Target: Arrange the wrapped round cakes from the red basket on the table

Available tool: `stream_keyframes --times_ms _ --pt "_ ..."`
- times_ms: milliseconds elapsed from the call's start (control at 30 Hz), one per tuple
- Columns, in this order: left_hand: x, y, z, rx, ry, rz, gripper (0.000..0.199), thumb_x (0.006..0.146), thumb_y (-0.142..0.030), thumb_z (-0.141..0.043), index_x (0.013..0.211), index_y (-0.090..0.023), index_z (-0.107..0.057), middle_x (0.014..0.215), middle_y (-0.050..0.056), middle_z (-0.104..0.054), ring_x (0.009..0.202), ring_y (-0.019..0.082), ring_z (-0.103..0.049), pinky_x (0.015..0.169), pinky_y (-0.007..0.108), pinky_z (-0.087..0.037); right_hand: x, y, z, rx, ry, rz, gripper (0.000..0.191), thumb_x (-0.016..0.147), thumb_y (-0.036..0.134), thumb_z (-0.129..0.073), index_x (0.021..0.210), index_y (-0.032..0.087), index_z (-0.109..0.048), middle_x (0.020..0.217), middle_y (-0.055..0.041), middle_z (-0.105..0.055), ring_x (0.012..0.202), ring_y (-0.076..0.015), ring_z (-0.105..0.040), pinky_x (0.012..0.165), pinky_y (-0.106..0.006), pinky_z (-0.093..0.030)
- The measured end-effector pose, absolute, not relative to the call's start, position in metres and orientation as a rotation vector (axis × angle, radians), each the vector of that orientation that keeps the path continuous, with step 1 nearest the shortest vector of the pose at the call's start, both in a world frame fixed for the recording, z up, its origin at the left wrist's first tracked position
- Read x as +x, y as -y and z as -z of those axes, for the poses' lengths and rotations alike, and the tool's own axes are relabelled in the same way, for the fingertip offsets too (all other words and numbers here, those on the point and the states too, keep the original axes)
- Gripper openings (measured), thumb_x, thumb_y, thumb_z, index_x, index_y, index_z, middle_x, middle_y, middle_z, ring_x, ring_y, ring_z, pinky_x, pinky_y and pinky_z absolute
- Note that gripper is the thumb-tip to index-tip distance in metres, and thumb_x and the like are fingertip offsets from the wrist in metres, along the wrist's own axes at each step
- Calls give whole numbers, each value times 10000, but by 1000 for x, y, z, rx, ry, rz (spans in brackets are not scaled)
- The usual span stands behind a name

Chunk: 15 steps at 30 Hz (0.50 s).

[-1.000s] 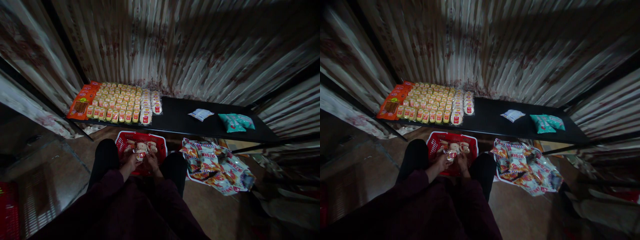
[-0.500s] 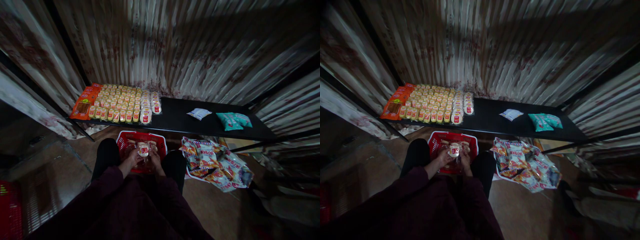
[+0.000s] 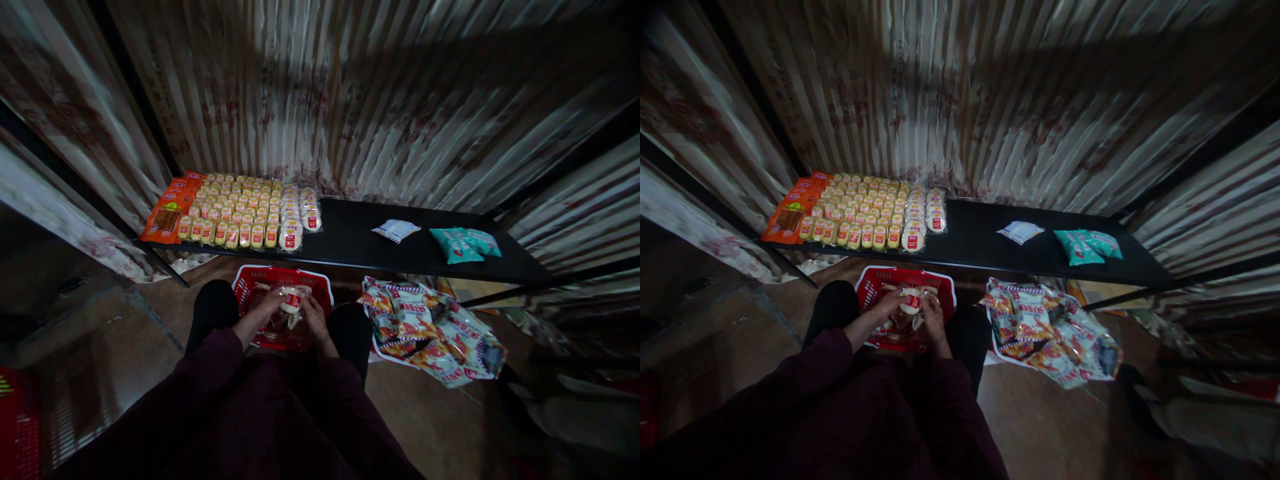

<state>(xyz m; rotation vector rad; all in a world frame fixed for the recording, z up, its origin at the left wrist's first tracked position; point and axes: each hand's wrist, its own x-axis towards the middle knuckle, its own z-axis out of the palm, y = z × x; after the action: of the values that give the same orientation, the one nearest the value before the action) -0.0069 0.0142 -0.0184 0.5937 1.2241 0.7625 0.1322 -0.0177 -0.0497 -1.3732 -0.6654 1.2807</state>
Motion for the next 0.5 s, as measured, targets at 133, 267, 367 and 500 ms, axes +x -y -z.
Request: stream_keyframes --times_ms 133,267,367,500 --pt "-10 -20 9 626 -1180 -778 266 673 -19 -661 907 -143 -679 712 30 -693 595 113 -612 546 178 -464 135 19 51 -1348 562 -1343 481 572 487 -755 920 160 -694 854 -41 -731 791 -202 -658 730 -304 -505" --pt "-8 -25 7 595 -1166 -862 213 658 -24 -667 838 -139 -672 744 37 -692 599 105 -609 536 173 -454 133 20 49 -1331 448 -1349 423 585 456 -731 893 171 -679 808 -41 -725 726 -199 -656 662 -297 -513" --pt "-4 -28 7 601 -1187 -943 149 670 -51 -664 788 -142 -662 708 24 -673 569 94 -588 525 172 -444 132 20 42 -1323 424 -1334 358 598 423 -709 861 186 -659 785 -45 -718 711 -196 -652 636 -292 -516" --pt "1 -32 -3 641 -1208 -1014 146 691 -80 -655 818 -146 -682 764 33 -690 574 99 -584 548 194 -448 133 20 29 -1245 501 -1321 408 595 386 -715 949 201 -635 815 -31 -715 707 -185 -653 626 -289 -519"
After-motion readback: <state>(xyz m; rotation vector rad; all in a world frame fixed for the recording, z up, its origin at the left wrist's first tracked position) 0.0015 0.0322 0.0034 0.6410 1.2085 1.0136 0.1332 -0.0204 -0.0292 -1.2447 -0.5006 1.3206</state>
